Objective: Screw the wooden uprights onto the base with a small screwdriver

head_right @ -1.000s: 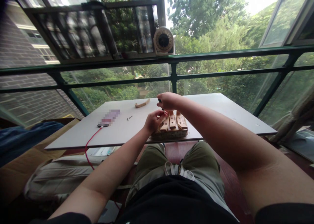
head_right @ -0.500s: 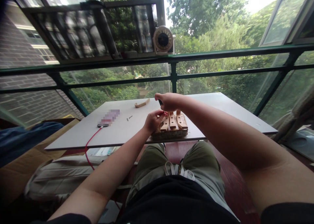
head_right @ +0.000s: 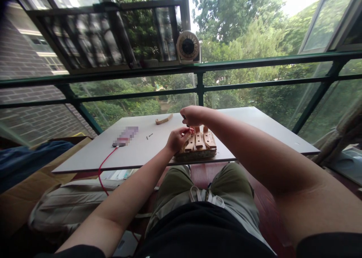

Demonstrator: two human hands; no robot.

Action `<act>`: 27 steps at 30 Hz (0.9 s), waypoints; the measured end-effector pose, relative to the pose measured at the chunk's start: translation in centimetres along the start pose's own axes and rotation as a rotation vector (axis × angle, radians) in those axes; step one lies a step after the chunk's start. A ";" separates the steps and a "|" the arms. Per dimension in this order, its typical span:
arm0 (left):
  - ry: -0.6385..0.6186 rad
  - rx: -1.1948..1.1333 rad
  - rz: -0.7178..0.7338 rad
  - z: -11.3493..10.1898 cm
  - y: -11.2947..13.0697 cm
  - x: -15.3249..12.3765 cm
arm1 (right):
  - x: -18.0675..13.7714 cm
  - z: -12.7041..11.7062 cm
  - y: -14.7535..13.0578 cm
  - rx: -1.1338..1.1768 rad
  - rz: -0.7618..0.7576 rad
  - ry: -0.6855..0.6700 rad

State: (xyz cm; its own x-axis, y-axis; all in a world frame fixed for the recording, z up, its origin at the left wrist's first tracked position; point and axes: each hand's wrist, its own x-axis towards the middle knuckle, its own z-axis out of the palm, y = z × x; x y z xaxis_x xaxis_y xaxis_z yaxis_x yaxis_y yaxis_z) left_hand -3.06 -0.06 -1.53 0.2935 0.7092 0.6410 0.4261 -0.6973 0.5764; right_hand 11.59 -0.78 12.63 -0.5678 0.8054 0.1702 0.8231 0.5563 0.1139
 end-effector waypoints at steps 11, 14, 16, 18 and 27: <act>0.039 0.012 -0.042 -0.2 0.3 -0.1 | -0.1 0.0 0.3 0.007 0.041 0.029; 0.028 -0.010 -0.037 -0.1 0.4 -0.1 | -0.3 0.0 0.2 0.006 0.054 0.022; 0.028 -0.020 -0.032 -0.1 0.4 -0.1 | -0.3 0.0 0.0 -0.005 0.052 0.028; 0.032 -0.013 -0.023 -0.2 0.4 -0.1 | -0.3 0.0 -0.1 -0.031 0.045 0.043; 0.053 0.035 -0.003 -0.2 -0.2 0.0 | -1.5 0.4 0.2 0.103 -0.003 0.080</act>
State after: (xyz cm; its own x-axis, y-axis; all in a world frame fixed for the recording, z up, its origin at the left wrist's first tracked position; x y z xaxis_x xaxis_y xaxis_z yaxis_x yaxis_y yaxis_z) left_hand -3.27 0.00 -1.57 0.2470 0.7038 0.6661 0.4567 -0.6908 0.5606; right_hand 12.59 -1.84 12.00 -0.5651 0.7868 0.2483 0.8142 0.5804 0.0139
